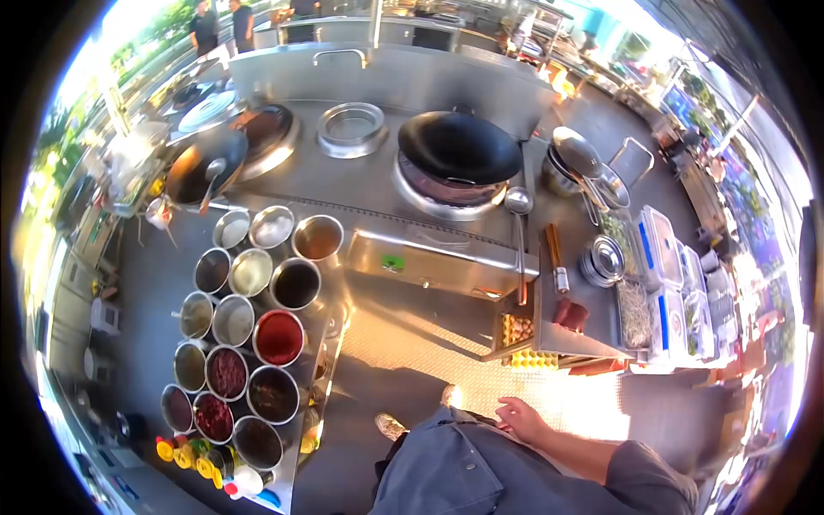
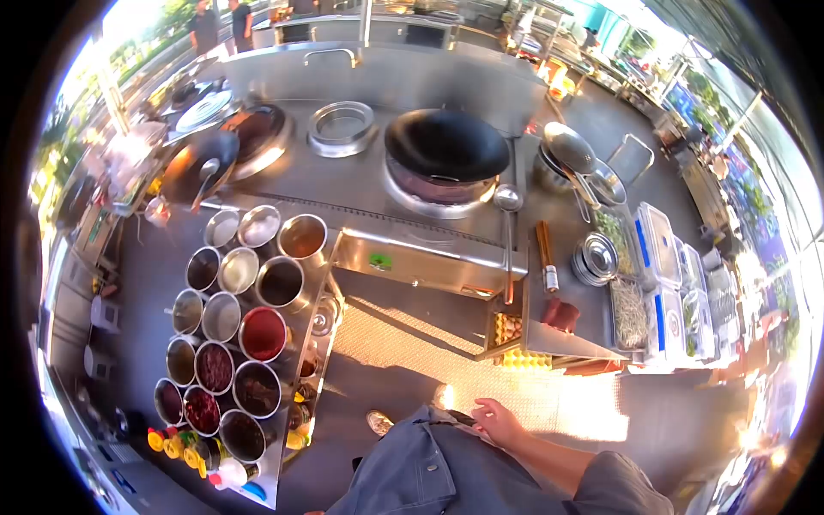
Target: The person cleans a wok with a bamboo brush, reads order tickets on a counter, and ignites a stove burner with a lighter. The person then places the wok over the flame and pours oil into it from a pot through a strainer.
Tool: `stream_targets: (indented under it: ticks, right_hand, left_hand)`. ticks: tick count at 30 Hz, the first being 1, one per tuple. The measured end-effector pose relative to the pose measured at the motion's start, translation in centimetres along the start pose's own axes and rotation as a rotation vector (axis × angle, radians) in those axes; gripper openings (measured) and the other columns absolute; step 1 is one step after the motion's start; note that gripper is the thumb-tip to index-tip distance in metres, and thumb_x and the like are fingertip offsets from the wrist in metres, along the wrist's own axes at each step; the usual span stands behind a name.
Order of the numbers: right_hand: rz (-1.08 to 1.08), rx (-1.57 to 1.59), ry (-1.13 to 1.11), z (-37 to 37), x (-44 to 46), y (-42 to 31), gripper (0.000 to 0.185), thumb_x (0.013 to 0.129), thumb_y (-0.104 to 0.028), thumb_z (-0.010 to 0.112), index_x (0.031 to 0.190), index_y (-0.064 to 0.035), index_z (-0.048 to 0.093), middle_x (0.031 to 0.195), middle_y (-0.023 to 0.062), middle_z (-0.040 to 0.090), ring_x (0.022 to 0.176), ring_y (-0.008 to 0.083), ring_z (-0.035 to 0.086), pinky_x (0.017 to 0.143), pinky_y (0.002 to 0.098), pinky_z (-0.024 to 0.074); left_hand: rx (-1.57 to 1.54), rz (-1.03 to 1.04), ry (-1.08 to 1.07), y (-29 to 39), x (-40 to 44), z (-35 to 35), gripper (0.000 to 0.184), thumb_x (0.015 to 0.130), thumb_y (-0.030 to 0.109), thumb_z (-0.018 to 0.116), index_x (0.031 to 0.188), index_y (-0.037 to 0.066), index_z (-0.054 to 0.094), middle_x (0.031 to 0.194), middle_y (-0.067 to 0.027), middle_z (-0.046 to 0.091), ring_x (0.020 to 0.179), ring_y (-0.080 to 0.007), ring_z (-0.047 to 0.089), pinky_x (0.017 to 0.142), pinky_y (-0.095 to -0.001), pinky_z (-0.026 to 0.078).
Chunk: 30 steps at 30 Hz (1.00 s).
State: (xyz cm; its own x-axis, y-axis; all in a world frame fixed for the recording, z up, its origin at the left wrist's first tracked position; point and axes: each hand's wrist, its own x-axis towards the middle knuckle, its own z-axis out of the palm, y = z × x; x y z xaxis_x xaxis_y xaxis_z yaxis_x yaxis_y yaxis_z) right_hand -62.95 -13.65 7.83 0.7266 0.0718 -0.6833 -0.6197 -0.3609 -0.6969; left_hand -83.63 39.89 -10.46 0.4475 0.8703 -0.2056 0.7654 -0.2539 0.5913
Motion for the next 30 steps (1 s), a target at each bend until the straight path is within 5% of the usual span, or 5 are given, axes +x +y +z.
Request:
stream_targets:
  ticks: [3,6,8,20,30]
  right_hand:
    - [0.091,0.180,0.133,-2.8,1.5,1.3,0.045,0.098,-0.023,0.060,0.136,-0.0047,0.044,0.107,0.0096,0.062,0.087,0.0186,0.066,0.072,0.0299,0.0549]
    - [0.092,0.342,0.178,-5.9,5.0,3.6,0.045,0.098,-0.022,0.060,0.136,-0.0063,0.044,0.106,0.0096,0.062,0.089,0.0186,0.065,0.072,0.0302,0.0544]
    - [0.091,0.388,0.177,-7.8,7.8,4.9,0.046,0.098,-0.024,0.060,0.138,-0.0070,0.043,0.108,0.0080,0.062,0.092,0.0187,0.065,0.074,0.0302,0.0538]
    - [0.346,0.713,0.362,-18.2,27.2,-3.3,0.100,0.077,-0.054,0.077,0.152,-0.0162,0.023,0.154,0.0121,0.031,0.125,0.0263,0.047,0.093,0.0450,0.0467]
    - [0.098,1.582,-0.121,-20.5,32.1,-9.6,0.028,0.095,-0.030,0.065,0.109,-0.0065,0.061,0.076,0.0017,0.051,0.063,0.0111,0.047,0.057,0.0227,0.0469]
  left_hand:
    - [0.300,0.241,-0.695,-2.0,-1.2,2.9,0.019,0.091,0.021,0.054,0.087,0.006,0.065,0.081,-0.0119,0.069,0.076,-0.0267,0.068,0.064,-0.0372,0.054]
    - [0.405,1.334,-1.096,-0.8,-0.3,5.3,0.022,0.093,0.023,0.051,0.084,0.007,0.065,0.083,-0.0098,0.071,0.076,-0.0231,0.069,0.064,-0.0354,0.055]
    - [-0.050,-0.426,-0.915,6.7,-1.9,8.0,0.026,0.094,0.025,0.050,0.083,0.006,0.064,0.078,-0.0121,0.069,0.067,-0.0234,0.068,0.056,-0.0356,0.054]
    - [0.118,0.435,-0.925,46.7,-9.3,13.0,0.023,0.097,0.018,0.055,0.108,-0.001,0.063,0.079,-0.0046,0.063,0.068,-0.0108,0.058,0.061,-0.0260,0.048]
    - [0.080,0.538,-1.335,57.7,-3.4,25.7,0.024,0.097,0.020,0.057,0.111,0.002,0.063,0.084,-0.0046,0.065,0.073,-0.0123,0.062,0.068,-0.0276,0.051]
